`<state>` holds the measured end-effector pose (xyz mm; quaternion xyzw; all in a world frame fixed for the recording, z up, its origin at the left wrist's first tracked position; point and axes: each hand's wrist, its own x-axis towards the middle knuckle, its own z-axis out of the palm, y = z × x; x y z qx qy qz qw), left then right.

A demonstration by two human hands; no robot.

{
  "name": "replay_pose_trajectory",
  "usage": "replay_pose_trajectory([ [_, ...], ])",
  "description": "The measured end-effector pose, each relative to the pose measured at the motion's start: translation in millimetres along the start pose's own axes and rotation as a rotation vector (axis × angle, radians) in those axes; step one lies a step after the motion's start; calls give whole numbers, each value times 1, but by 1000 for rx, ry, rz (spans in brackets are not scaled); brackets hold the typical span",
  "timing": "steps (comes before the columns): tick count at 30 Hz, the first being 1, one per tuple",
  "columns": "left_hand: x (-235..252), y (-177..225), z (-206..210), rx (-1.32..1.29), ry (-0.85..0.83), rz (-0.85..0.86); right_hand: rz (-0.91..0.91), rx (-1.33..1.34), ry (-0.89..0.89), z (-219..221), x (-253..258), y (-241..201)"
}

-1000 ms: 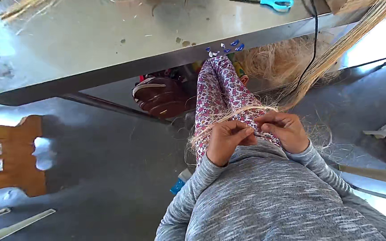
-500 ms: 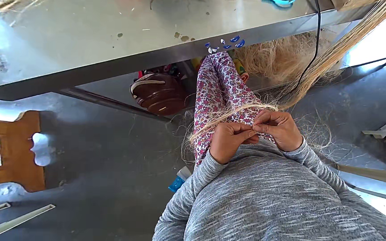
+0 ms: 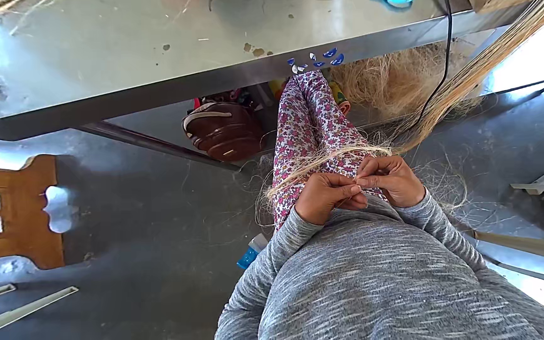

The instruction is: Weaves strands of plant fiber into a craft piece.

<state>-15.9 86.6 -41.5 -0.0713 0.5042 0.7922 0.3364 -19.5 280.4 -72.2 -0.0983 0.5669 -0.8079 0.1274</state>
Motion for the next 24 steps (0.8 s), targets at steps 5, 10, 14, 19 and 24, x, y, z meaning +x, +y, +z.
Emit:
replay_pose_trajectory([
  [5, 1, -2, -1, -43, 0, 14, 62, 46, -19, 0, -2, 2],
  [10, 1, -3, -1, -59, 8, 4, 57, 100, -62, -2, 0, 6],
  [14, 4, -5, -7, -101, -27, -10, 29, 38, 51, -1, 2, 9],
  [19, 7, -15, -13, -91, -52, 15, -56, 54, 132, 0, 3, 12],
  [24, 8, -20, -15, 196, 95, 329, -120, 2, 208, 1, 4, 17],
])
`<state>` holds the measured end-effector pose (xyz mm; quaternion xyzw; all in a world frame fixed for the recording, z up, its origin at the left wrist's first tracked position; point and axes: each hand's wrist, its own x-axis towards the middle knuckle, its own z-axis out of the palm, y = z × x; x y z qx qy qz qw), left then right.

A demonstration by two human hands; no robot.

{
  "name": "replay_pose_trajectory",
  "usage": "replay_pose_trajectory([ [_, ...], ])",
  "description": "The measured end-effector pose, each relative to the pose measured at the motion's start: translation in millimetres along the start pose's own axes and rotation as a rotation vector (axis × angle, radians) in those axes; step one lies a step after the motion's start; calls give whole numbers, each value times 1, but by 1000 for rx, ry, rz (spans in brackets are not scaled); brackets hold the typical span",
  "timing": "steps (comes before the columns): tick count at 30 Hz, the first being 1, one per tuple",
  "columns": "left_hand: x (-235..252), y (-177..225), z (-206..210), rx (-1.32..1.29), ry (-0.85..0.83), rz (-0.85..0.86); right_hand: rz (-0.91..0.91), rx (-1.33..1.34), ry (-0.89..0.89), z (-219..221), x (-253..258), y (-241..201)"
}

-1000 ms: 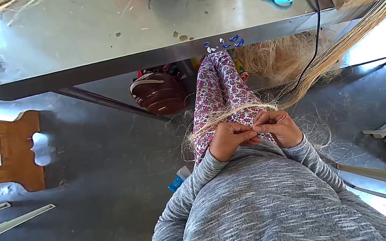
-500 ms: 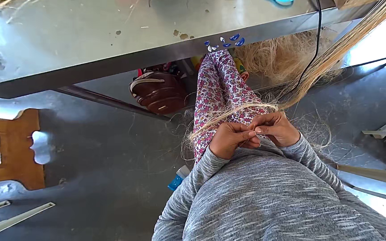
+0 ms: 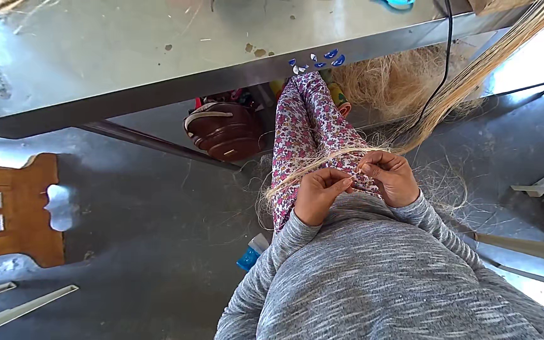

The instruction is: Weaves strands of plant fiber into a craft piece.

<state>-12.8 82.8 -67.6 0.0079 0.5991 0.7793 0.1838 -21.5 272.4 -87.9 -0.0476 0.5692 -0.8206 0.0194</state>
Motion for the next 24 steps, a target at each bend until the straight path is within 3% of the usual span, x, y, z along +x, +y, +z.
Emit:
replay_pose_trajectory([
  [6, 0, -3, 0, 204, 81, 187, -23, -4, 37, -1, 0, 4],
  [11, -1, -1, -3, 218, 80, 179, 3, -33, 124, -4, 1, 0],
  [14, -2, -1, -5, 134, 79, 117, -232, -305, 139, -13, 3, -12],
  [18, -3, 0, -4, 128, 100, 100, -662, -836, -75, -15, 2, -33],
  [24, -3, 2, -2, 87, 88, 79, -919, -1129, -273, -12, 5, -16],
])
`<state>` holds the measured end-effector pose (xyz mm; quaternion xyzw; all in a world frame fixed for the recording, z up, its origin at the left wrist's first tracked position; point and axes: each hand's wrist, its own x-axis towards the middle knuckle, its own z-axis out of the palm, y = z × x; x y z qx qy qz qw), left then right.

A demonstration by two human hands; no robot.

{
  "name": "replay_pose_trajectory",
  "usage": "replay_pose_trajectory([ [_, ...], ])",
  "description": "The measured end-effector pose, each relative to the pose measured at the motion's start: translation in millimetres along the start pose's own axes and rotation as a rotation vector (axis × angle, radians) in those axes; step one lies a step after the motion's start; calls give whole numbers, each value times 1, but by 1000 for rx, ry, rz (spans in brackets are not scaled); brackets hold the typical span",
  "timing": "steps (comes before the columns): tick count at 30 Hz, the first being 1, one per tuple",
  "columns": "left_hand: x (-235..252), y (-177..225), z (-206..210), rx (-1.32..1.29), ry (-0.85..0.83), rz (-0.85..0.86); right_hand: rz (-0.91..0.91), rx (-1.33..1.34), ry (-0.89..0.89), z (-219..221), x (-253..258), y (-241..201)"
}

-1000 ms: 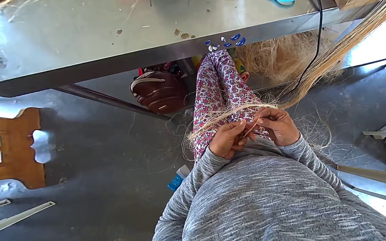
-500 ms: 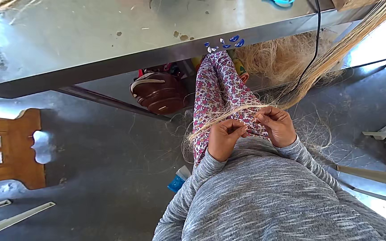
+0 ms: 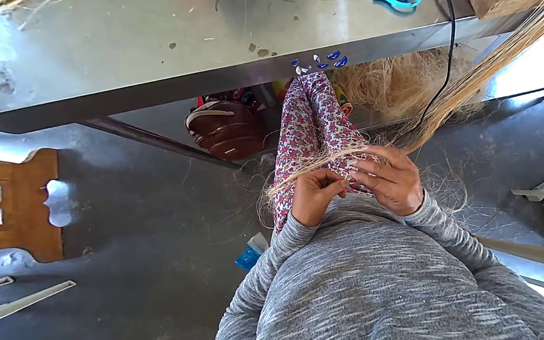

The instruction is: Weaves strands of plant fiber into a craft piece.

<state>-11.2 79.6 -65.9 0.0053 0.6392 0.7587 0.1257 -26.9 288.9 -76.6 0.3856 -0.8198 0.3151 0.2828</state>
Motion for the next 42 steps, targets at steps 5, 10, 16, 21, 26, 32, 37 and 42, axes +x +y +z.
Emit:
replay_pose_trajectory([
  [5, -1, 2, -1, -117, -41, -113, -39, 22, 54, 8, -7, 6],
  [10, -1, 2, -2, -272, -36, -202, 15, 43, 52, 12, -8, 8],
  [16, 0, 0, -8, -385, -97, -205, 167, 134, 136, 11, 2, 4],
  [21, -1, -7, -13, -180, -139, -31, 328, 229, 149, 8, 7, 6],
  [26, 2, -3, -9, 125, -150, 215, 696, 723, 34, 12, 4, -1],
  [32, 0, -1, -7, 395, -43, 318, 910, 955, -148, 9, 5, -6],
  [37, 1, 4, -4, 371, -15, 243, 952, 1009, -197, 11, 8, -6],
  [42, 2, 3, -5, 365, -35, 234, 914, 1009, -275, 11, 11, -4],
])
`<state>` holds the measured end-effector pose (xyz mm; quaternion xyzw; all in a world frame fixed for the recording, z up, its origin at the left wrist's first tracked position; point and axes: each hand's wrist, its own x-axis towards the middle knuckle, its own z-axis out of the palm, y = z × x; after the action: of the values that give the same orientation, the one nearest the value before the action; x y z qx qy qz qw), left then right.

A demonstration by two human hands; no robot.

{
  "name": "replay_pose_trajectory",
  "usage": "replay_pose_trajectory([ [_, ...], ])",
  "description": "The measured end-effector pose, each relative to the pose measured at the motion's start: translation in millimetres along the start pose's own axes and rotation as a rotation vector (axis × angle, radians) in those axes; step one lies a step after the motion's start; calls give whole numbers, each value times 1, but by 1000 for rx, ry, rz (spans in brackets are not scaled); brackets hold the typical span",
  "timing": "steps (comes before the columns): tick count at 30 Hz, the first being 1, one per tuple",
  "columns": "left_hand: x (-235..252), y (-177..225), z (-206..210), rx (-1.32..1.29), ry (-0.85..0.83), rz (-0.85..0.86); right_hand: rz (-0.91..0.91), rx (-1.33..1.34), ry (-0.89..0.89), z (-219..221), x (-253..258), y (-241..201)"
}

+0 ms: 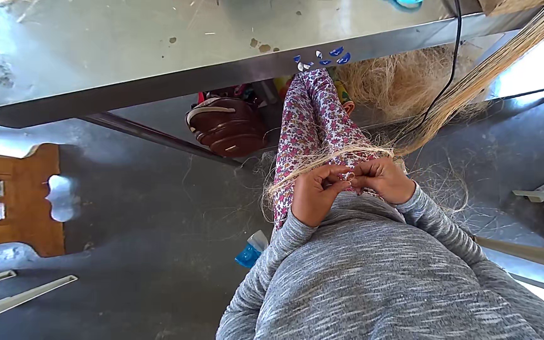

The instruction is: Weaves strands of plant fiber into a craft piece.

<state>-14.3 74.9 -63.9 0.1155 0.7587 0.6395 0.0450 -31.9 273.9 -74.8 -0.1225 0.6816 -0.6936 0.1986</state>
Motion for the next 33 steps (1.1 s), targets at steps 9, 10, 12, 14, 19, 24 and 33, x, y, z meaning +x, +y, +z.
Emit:
replay_pose_trajectory([
  [9, 1, -6, 4, -33, 21, 59, 16, -39, -26, -5, 2, -3],
  [10, 0, -7, 4, -30, 29, 73, 20, -37, -19, -4, 2, -4],
  [12, 1, -8, 4, -20, 47, 95, 22, -25, -3, -3, 3, -4],
  [14, 1, -9, 5, -20, 71, 90, 20, 3, 18, -1, 5, -2],
  [19, 2, -12, 6, -88, 145, -12, 11, 1, 84, 2, 7, -4],
  [24, 2, -14, 3, -143, 172, -51, -62, -83, 88, 5, 9, -1],
  [33, 0, -13, 2, -165, 143, -91, -69, -177, 27, 6, 11, 0],
])
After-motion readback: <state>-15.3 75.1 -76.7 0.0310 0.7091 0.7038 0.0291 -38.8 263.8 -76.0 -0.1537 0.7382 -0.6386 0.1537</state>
